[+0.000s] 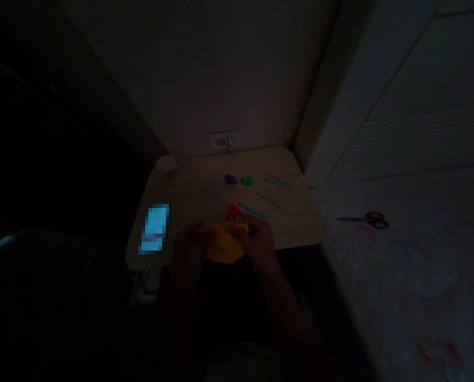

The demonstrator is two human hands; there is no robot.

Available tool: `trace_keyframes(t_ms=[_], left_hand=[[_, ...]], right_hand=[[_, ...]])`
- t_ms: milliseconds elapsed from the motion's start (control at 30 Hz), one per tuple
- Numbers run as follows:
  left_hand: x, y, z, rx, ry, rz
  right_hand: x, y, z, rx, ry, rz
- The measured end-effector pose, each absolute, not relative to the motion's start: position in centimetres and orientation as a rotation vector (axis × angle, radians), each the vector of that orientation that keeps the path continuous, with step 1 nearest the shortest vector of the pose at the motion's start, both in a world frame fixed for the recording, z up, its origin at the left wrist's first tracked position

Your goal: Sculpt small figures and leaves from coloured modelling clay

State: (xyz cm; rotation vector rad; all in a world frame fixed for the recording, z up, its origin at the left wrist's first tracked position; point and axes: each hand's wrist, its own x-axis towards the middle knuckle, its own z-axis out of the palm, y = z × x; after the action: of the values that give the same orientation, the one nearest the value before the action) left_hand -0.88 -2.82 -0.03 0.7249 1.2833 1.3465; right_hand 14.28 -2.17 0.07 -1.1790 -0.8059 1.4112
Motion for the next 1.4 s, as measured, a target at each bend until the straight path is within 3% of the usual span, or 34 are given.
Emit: trace_keyframes(t_ms=[400,1033,1400], left_hand=[[-0.5,-3.0,0.1,0.764,1.184,1.193],[-0.5,-2.9,1.0,0.860,1.433,1.236],[-0.5,-2.7,0.2,0.785,1.399,1.357]], right_hand=[[14.5,-2.1,0.0,-1.072,-0.900,1.477],[14.0,-2.2,0.1,-1.208,-1.075,1.251],[13.8,-2.1,-0.4,-1.239,-0.947,1.301]])
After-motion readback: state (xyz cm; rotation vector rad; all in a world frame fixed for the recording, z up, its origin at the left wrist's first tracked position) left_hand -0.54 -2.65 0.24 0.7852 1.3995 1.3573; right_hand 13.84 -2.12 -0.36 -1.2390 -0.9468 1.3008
